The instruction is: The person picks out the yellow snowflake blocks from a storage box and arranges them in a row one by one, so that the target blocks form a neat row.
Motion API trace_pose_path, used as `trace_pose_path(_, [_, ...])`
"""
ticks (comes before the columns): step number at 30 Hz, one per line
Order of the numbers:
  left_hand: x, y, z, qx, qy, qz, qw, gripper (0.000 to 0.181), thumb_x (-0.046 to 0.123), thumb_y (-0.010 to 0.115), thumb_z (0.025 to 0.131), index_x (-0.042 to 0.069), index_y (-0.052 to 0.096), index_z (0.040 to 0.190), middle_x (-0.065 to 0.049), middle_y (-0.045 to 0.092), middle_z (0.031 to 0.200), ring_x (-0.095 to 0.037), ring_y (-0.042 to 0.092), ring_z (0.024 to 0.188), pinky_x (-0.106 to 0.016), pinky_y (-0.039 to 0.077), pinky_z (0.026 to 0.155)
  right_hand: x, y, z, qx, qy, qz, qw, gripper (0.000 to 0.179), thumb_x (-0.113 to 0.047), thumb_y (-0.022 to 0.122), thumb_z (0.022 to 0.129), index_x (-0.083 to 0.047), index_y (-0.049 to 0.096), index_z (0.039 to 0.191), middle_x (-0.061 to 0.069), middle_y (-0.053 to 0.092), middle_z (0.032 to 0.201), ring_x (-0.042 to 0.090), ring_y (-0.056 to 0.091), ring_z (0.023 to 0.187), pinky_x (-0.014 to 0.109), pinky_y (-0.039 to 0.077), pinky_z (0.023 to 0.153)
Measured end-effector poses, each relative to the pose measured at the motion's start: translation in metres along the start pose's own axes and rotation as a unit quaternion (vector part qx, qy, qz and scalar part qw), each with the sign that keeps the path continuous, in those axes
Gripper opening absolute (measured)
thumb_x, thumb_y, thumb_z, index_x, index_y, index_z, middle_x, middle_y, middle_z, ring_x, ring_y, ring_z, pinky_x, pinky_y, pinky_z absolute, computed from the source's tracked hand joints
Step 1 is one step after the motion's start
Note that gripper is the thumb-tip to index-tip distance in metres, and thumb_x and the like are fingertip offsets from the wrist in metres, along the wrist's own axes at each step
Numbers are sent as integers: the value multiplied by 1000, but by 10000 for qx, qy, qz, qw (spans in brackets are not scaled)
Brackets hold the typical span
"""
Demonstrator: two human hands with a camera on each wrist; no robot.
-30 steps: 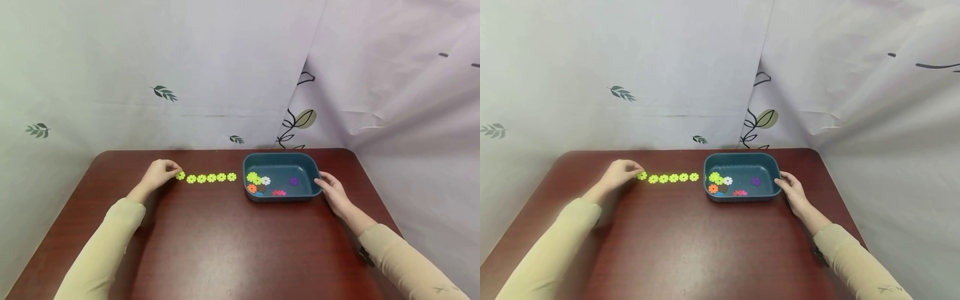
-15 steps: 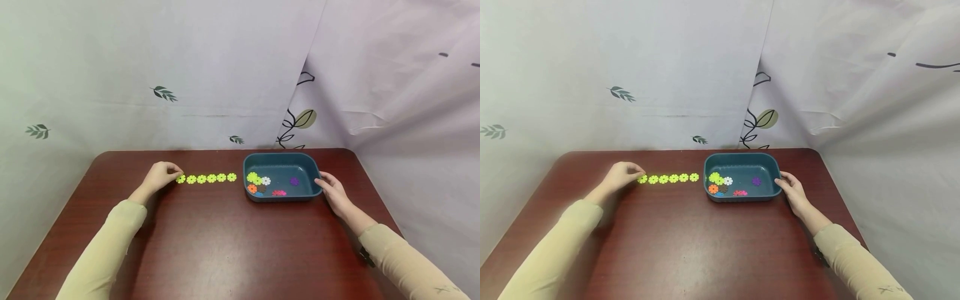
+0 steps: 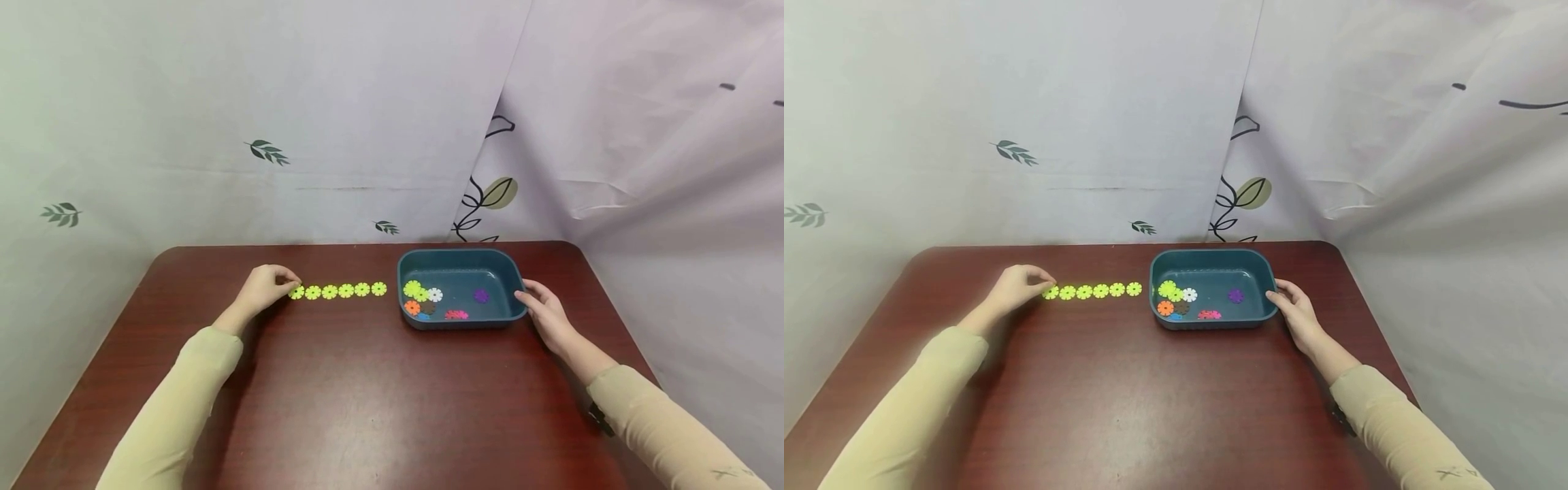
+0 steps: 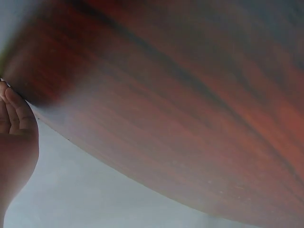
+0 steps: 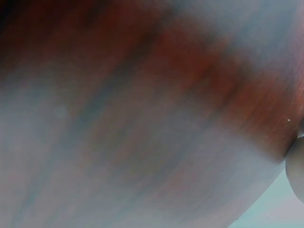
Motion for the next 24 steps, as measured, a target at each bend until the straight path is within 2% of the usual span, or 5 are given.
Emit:
trace_pose_path(13, [0, 0, -2, 146, 64, 25, 9999, 12, 9, 72, 99, 3, 82, 102, -16, 80, 100, -29, 72, 91, -41, 56, 84, 0, 1, -1, 13, 50, -22, 10000, 19, -10, 59, 108, -19, 60, 125, -15, 70, 109, -3, 68, 97, 11, 55, 87])
trace_pose_path(24, [2, 1, -2, 205, 75, -121, 9997, 6, 4, 73, 96, 3, 79, 98, -13, 77, 92, -21, 68, 84, -33, 54, 79, -2, 1, 0, 21, 47, 77, 10000, 19, -8, 59, 108, -14, 59, 126, -13, 71, 110, -1, 70, 97, 13, 57, 87])
Point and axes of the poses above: each hand's wrist, its own z-axis towards the middle knuckle, its own y-axis out of the palm, x = y × z, the point moved 9 cm from there along z, towards the middle knuckle
